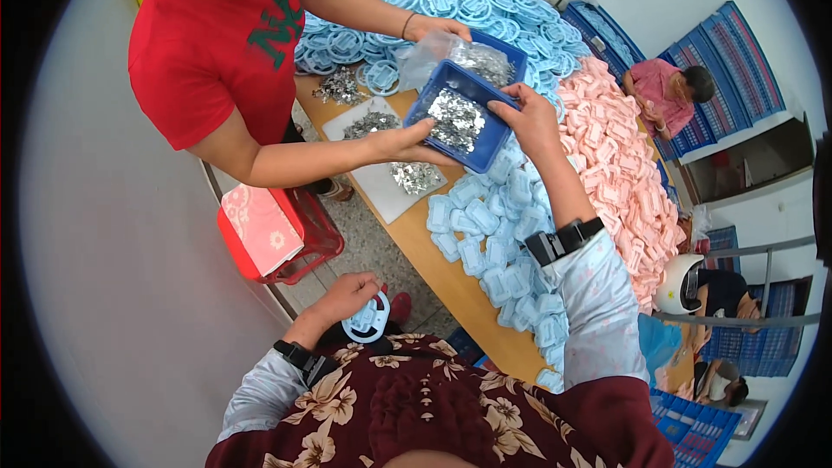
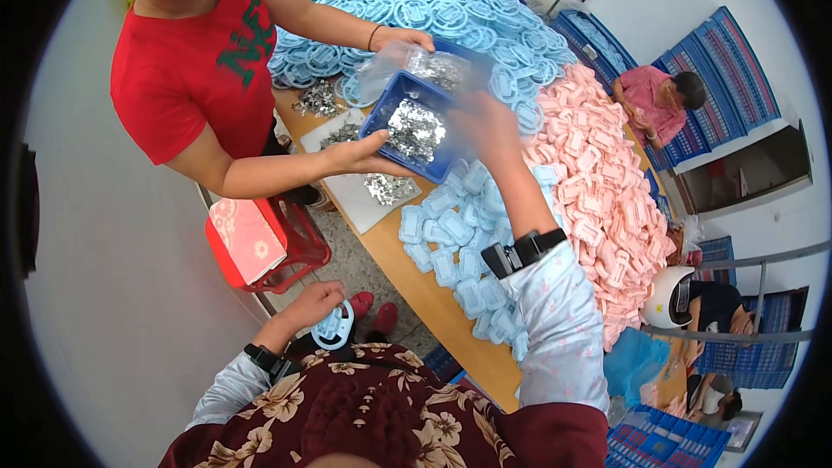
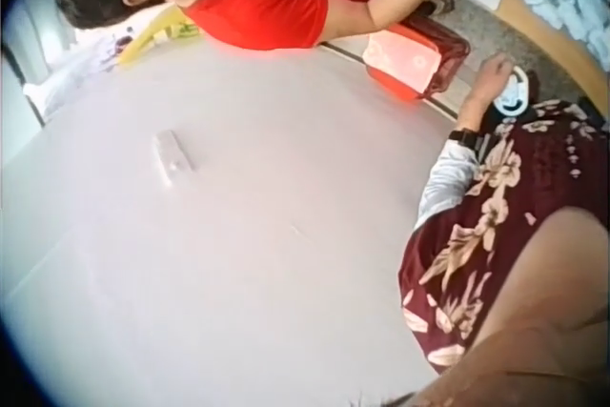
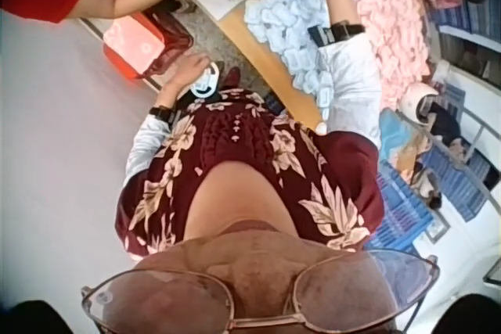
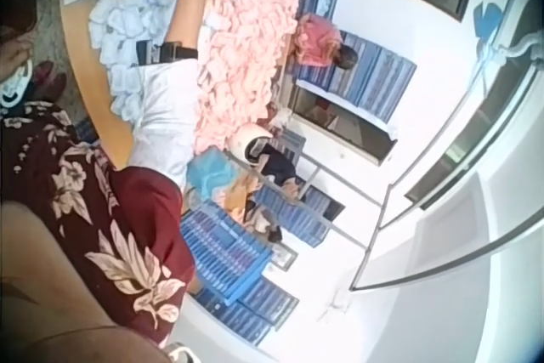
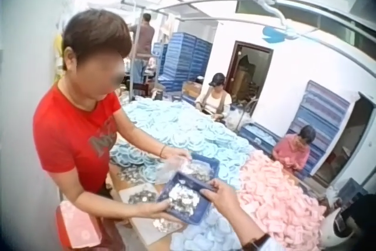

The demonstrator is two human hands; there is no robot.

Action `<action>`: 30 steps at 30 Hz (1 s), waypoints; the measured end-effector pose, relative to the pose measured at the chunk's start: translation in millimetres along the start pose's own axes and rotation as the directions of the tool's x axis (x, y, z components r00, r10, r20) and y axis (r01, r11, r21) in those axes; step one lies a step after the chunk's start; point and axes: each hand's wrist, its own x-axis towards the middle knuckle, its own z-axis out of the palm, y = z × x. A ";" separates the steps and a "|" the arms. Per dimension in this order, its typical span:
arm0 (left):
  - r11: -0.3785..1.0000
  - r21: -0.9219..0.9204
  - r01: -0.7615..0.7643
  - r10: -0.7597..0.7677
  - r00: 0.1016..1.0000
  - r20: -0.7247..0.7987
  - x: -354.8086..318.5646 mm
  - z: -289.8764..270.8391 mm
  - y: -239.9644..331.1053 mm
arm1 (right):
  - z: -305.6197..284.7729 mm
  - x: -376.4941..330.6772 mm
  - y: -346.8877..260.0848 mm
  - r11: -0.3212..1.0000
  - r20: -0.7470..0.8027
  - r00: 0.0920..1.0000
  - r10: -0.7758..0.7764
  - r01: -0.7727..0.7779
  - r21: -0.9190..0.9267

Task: The person picks up a blue plastic frame and inserts metal clips into it by hand before placing it in a blue crate. They then receive a blue tray of clips from another worker and continue the assembly.

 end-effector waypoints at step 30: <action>0.892 -0.379 0.246 -0.432 0.706 -0.561 -86.3 2.3 -126.0 | 11.4 -77.5 30.5 1.000 0.354 0.935 0.006 -0.002 -0.012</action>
